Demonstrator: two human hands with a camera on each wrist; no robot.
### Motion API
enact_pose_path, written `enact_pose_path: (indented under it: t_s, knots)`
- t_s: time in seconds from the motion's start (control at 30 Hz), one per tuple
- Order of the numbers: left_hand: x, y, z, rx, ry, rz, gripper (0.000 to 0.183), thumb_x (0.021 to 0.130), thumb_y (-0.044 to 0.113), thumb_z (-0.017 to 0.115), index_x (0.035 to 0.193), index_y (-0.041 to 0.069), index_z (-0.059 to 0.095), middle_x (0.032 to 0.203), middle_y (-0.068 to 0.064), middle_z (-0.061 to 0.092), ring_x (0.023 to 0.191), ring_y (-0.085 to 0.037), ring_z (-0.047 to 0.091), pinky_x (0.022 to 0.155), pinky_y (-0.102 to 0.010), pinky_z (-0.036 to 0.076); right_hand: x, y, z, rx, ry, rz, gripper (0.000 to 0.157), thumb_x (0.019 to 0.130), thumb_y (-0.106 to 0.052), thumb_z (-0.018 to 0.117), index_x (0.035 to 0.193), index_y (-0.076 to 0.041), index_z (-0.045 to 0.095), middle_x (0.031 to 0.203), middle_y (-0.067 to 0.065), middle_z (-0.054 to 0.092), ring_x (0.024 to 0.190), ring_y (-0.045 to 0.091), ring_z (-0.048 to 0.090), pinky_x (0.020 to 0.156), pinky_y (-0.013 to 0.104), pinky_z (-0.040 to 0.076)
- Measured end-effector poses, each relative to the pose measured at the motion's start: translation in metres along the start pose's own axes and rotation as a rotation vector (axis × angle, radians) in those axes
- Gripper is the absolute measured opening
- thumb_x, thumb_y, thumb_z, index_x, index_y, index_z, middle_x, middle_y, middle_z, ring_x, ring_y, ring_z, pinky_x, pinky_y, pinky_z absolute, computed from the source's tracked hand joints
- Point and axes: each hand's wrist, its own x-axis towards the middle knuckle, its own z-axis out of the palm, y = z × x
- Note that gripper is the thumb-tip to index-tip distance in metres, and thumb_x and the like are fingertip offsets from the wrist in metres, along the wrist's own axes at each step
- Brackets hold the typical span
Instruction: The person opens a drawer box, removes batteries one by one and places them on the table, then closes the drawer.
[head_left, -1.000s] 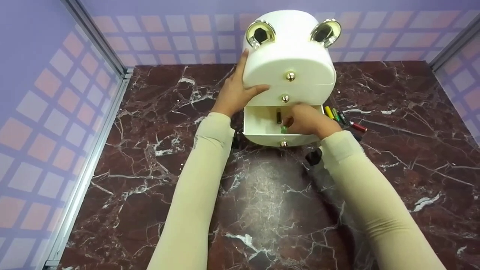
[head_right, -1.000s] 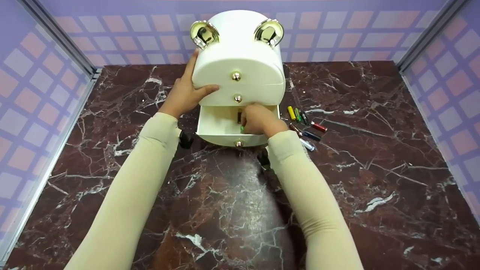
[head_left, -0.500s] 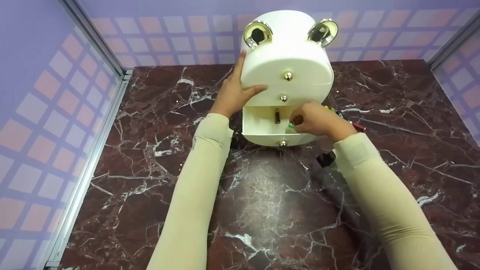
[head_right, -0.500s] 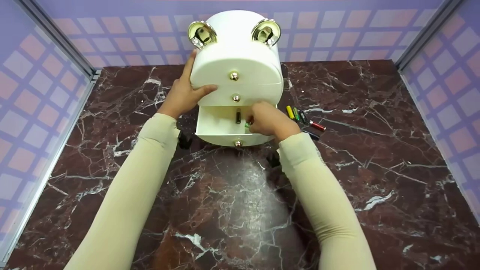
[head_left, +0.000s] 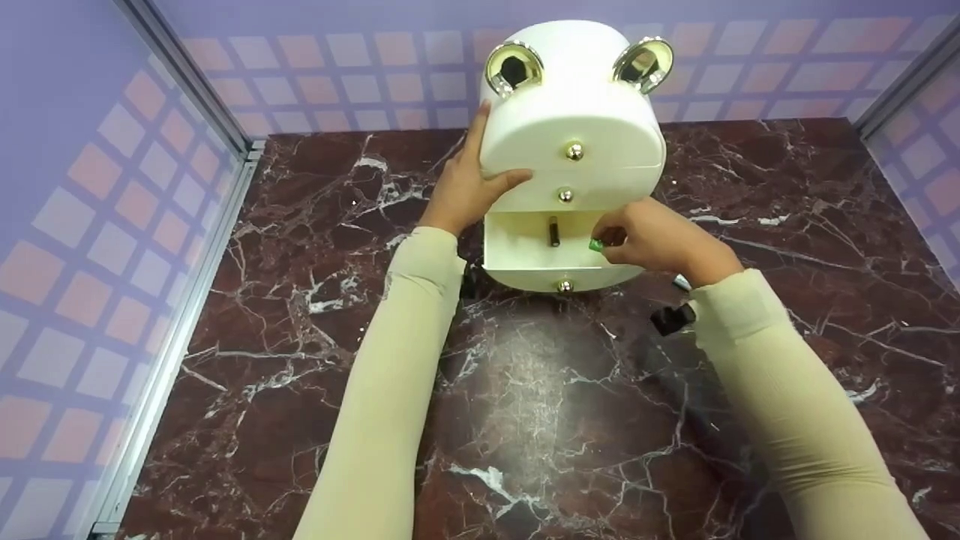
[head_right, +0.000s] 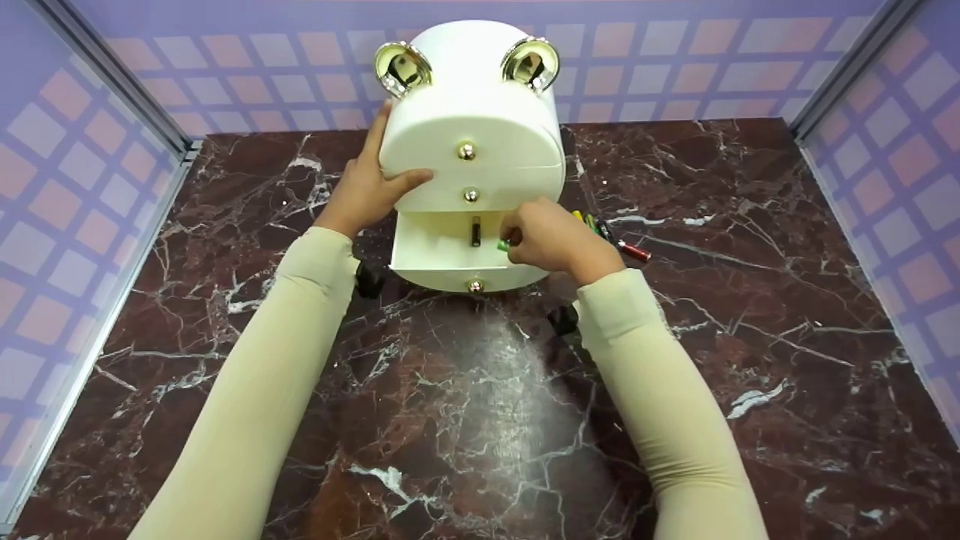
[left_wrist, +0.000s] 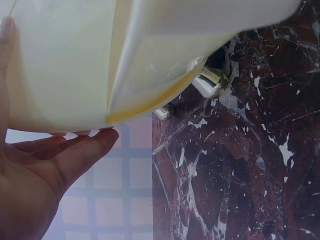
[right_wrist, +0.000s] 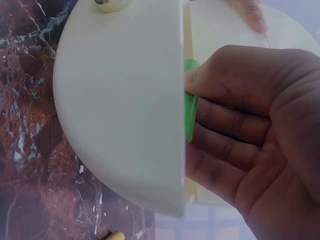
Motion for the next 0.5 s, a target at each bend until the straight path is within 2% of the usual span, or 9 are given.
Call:
enact_pose_path:
  t_s: [0.5]
  knots:
    - [-0.001,-0.002,0.001,-0.011,0.003,0.003,0.113,0.069,0.074,0.068,0.152,0.049,-0.004,0.149,-0.018,0.044,0.123,-0.03,0.057,0.105,-0.044,0.045,-0.02,0.0,-0.009,-0.02,0.066,0.004,0.02,0.078,-0.007,0.07,0.097,-0.007,0.075,0.084,0.004,0.073,0.077,0.017,0.065,0.072,0.036,0.054]
